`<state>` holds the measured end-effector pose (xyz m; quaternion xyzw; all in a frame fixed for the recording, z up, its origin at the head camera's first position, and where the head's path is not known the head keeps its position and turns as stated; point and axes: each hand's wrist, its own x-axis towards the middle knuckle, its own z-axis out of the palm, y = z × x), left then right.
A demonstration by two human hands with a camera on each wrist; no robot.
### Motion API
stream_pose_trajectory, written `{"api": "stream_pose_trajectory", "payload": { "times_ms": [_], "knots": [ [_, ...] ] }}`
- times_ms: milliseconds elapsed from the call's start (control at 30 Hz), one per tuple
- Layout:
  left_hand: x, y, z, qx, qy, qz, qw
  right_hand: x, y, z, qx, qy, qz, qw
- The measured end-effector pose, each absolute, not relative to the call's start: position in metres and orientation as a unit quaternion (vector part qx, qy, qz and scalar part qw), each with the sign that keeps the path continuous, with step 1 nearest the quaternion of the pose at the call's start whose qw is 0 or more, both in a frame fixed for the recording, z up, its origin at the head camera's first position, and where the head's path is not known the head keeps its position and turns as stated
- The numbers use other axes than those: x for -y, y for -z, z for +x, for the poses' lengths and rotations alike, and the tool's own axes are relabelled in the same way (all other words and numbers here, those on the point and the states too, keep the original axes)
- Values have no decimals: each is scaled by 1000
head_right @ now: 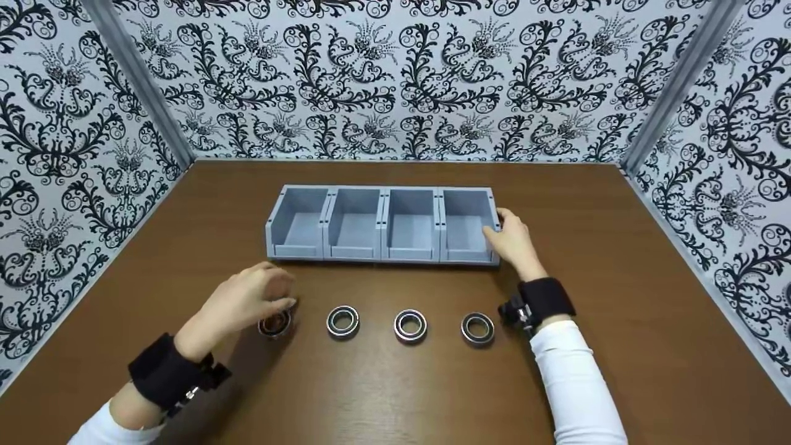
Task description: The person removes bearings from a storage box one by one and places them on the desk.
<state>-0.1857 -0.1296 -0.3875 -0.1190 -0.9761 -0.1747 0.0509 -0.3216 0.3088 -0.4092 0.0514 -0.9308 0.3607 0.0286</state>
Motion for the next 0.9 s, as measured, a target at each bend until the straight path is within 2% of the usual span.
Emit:
{"api": "stream_pose_trajectory", "payload": {
  "times_ms": [467, 900],
  "knots": [
    [130, 373, -220, 976, 166, -118, 74, -307, 399, -329, 935, -352, 27, 25],
    [128, 362, -262, 976, 144, -129, 101, -301, 388, -339, 947, -313, 47, 50]
  ]
}}
